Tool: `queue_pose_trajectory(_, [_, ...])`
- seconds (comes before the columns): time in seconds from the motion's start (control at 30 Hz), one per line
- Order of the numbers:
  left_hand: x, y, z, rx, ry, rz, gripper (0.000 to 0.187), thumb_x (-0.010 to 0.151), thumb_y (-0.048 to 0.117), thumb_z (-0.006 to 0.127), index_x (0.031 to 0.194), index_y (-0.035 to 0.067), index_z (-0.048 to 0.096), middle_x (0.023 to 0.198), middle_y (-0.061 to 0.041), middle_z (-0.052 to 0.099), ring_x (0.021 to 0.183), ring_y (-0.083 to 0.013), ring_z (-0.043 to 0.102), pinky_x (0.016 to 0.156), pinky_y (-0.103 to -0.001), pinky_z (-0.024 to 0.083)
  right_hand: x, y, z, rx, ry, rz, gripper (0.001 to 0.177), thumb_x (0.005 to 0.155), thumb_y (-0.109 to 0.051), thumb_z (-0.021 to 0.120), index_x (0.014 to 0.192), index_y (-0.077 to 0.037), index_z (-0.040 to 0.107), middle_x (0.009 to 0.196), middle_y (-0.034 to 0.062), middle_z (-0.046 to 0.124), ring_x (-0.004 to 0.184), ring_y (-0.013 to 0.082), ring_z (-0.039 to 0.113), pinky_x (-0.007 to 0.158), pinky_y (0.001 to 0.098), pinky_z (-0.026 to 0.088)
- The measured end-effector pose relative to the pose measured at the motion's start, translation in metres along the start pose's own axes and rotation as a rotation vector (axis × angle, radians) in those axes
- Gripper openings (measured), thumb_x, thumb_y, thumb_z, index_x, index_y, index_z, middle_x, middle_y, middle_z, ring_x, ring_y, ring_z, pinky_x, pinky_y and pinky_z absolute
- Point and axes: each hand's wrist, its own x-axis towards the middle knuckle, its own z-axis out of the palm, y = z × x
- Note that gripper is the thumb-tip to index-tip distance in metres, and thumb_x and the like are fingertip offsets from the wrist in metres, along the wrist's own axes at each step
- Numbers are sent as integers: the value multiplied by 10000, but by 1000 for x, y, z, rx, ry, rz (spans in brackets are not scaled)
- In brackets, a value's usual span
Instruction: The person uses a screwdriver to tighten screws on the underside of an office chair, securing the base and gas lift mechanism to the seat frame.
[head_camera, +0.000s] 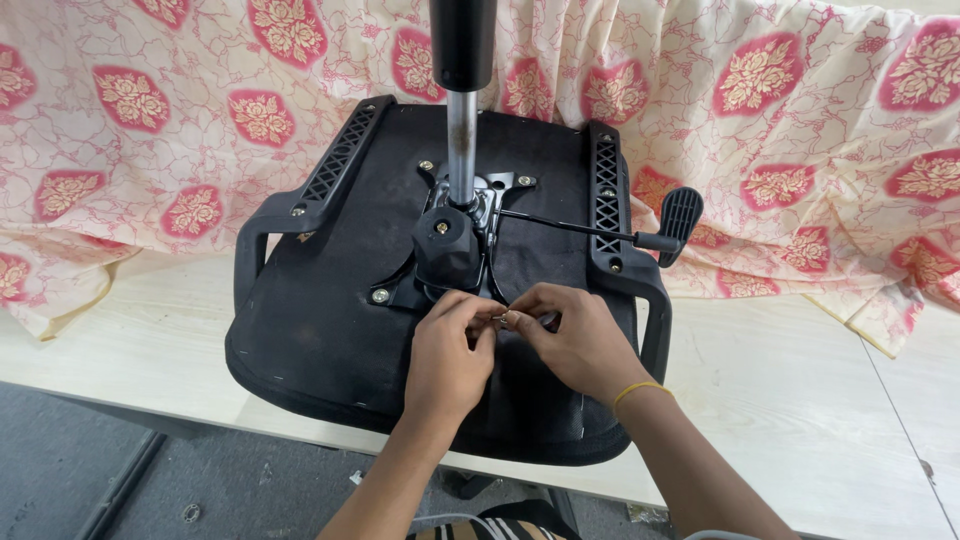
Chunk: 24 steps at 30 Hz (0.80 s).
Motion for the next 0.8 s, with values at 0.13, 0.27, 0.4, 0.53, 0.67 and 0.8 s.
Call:
queue_pose_trajectory(0.13, [0,0,-1,-93,53,37,164,884,-9,668,1012,61,744,1004,-34,725,858,-145,771,722,-257,622,0,-4,-7,24,-3,-5,178,867,-217,736,991,-97,784,922,31,823,852,158,771,793,313,552])
queue_pose_trajectory(0.27, [3,4,0,-134,133,109,160,883,-18,671,1025,42,713,1021,-57,730,915,-150,778,726,-256,630,-2,-5,-10,62,-10,-47,162,833,-172,758,972,-90,778,918,13,830,864,141,777,806,312,554])
queue_pose_trajectory(0.4, [5,11,2,-165,161,165,177,880,-14,683,1048,41,692,1031,-75,745,927,-161,782,726,-268,628,-3,0,-14,82,21,-81,170,824,-167,775,976,-92,779,915,18,830,868,142,782,815,311,555])
queue_pose_trajectory(0.53, [7,18,6,-233,89,118,172,887,-2,686,1047,61,699,974,-57,776,874,-145,794,741,-262,629,0,4,-16,99,99,-101,213,803,-195,813,971,-74,764,903,27,820,879,134,784,834,302,559])
queue_pose_trajectory(0.67, [9,18,6,-252,30,43,186,903,12,677,1078,76,687,955,-39,787,859,-120,790,771,-247,615,-1,5,-19,75,160,-8,324,764,-240,855,1014,-72,737,893,28,800,852,133,751,779,312,545])
queue_pose_trajectory(0.8, [9,14,10,-435,-25,30,237,911,-23,642,1133,58,662,1022,-55,762,928,-113,758,808,-243,586,-3,3,-22,83,122,15,286,781,-261,833,1020,-113,780,896,9,813,811,133,734,750,305,528])
